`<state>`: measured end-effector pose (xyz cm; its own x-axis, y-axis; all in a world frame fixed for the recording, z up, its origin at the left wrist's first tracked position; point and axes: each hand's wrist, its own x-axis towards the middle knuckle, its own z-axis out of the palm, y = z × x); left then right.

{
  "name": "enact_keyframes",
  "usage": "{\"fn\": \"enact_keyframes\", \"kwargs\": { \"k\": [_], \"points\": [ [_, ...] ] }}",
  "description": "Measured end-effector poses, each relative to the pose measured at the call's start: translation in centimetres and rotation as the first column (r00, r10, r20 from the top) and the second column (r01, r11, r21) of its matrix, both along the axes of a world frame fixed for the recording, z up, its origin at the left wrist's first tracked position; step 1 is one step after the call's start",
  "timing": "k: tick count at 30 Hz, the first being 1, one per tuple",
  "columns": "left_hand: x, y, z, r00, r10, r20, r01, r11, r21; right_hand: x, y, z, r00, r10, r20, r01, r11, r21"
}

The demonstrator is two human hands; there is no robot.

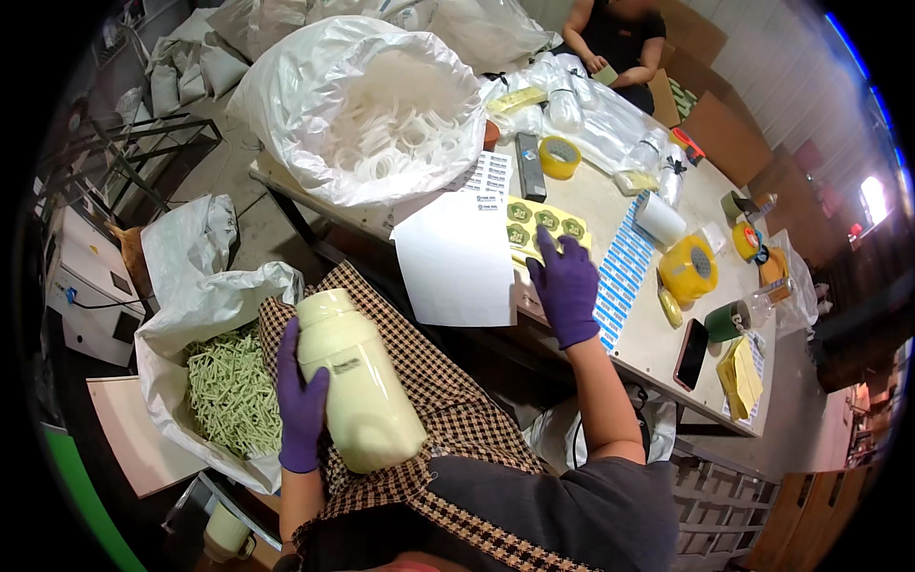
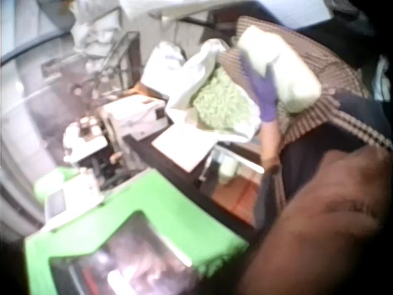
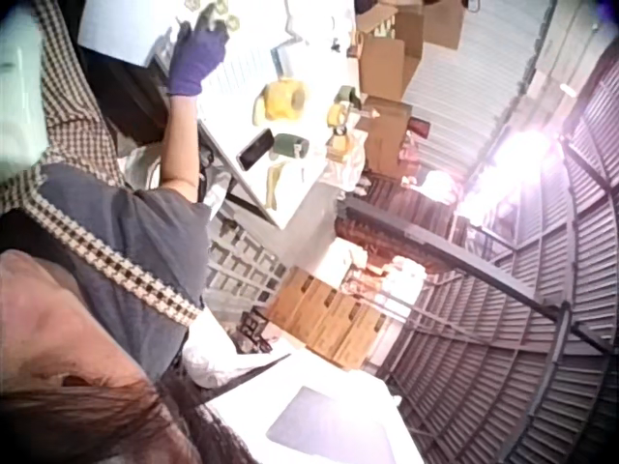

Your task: The person places green insulation rods into a thermal flask, screws on a cap, and applies labels and stickers to the exterior of the flask.

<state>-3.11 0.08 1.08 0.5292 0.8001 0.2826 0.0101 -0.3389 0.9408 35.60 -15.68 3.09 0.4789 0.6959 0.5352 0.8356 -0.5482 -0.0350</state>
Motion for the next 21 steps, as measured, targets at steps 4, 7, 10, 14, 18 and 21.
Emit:
{"fn": "enact_keyframes", "kwargs": {
  "k": [4,7,10,14,18,21],
  "points": [
    [4.8,-1.6,3.8,0.959,-0.217,-0.183,0.273,0.88,0.388,-2.4,1.8,2.7,0.773,0.511,-0.376,-0.385,0.849,0.361],
    [8.5,-2.1,7.5,0.896,-0.409,-0.172,0.443,0.803,0.398,-5.6,3.5,3.1,-0.078,0.549,-0.832,-0.313,0.779,0.544],
    [8.6,-1.6,7.9,0.886,-0.463,-0.031,0.453,0.848,0.276,-5.1,3.0,3.1,-0.021,0.552,-0.834,-0.354,0.776,0.523],
    [2.5,-1.0,1.4,0.96,-0.171,0.222,0.196,0.976,-0.094,-3.1,2.1,0.2,-0.09,0.709,-0.7,0.146,0.705,0.694],
    [-5.1,-0.7,-1.1,0.825,0.392,0.408,-0.112,0.819,-0.563,7.6,1.1,-2.2,-0.013,0.87,-0.494,0.386,0.46,0.8],
    [-12.1,-1.3,-1.3,0.77,0.529,0.356,-0.349,0.817,-0.459,25.2,0.9,-4.6,-0.628,0.761,-0.163,0.286,0.42,0.861]
  ]
}}
